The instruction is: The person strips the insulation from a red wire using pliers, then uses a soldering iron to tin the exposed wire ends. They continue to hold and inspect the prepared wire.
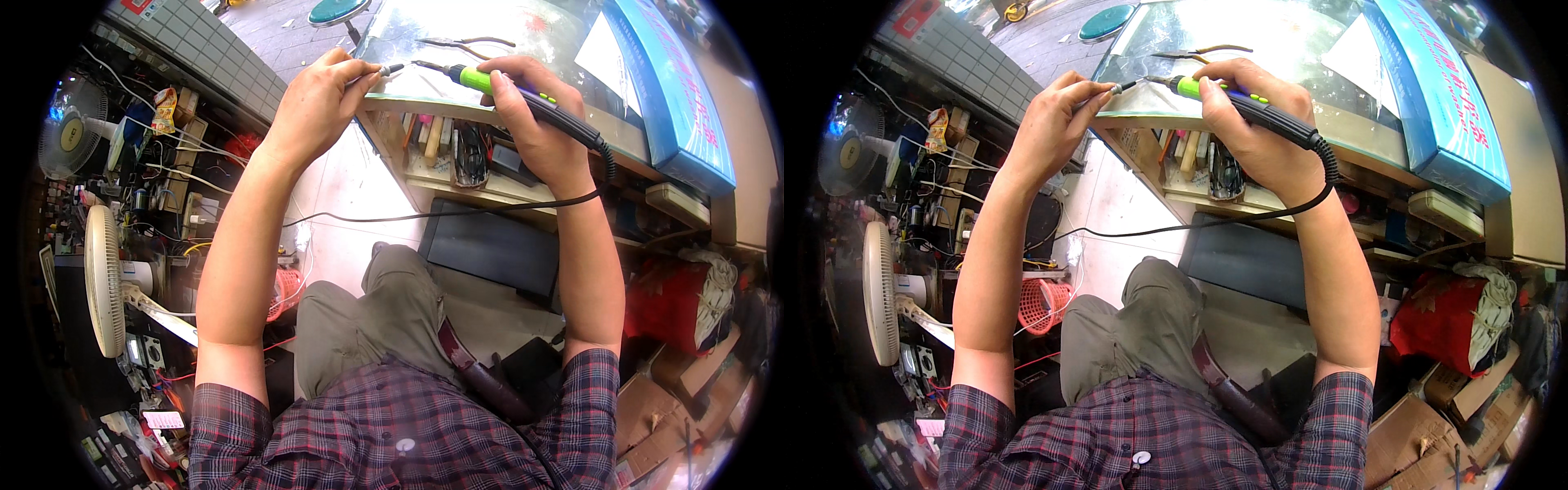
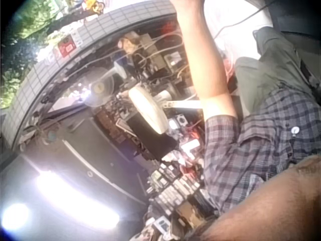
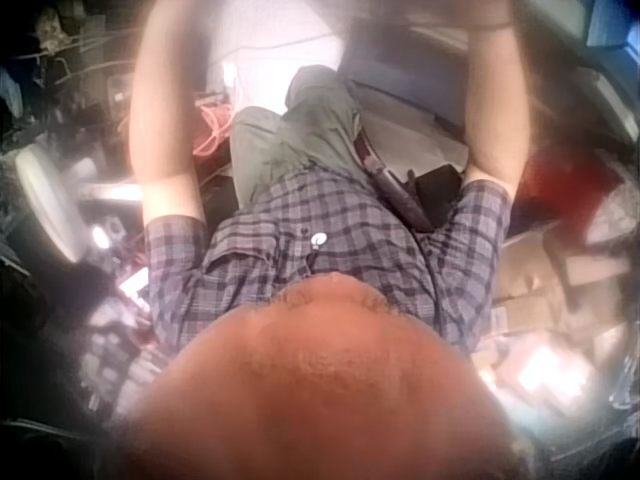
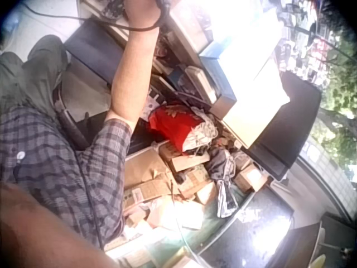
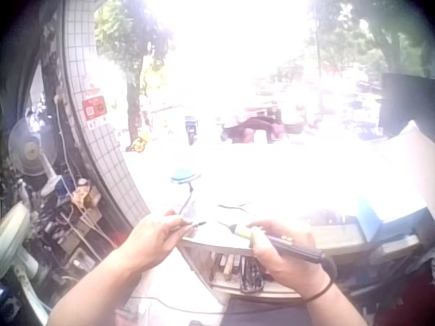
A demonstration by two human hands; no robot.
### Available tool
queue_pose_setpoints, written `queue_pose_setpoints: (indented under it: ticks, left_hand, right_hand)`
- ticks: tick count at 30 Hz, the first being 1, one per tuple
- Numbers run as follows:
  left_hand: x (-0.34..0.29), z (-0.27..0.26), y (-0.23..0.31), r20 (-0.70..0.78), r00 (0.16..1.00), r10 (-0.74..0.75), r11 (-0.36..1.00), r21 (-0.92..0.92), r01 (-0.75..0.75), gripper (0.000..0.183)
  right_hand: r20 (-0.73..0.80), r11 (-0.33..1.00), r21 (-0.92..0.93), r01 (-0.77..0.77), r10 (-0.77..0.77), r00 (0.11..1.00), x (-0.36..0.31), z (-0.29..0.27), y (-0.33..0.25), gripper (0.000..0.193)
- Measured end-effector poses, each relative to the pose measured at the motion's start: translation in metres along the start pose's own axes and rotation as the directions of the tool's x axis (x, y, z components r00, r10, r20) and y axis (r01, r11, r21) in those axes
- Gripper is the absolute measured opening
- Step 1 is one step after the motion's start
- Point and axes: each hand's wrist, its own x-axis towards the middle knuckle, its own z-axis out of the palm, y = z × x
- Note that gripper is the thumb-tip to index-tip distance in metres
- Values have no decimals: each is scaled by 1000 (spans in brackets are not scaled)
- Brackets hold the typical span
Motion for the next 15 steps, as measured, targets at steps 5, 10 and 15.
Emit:
queue_pose_setpoints:
  ticks: [5,10,15]
  left_hand:
    - [-1,1,-1,5,1000,-14,1000,14,14,29]
    - [0,1,-2,2,1000,0,1000,3,0,29]
    - [0,1,-2,2,1000,3,1000,-10,-3,29]
  right_hand:
    - [7,1000,-6,9,-9,1000,0,0,0,26]
    - [8,1000,-9,3,-3,1000,0,0,-1,25]
    - [0,1000,-12,29,-29,1000,1,0,-1,24]
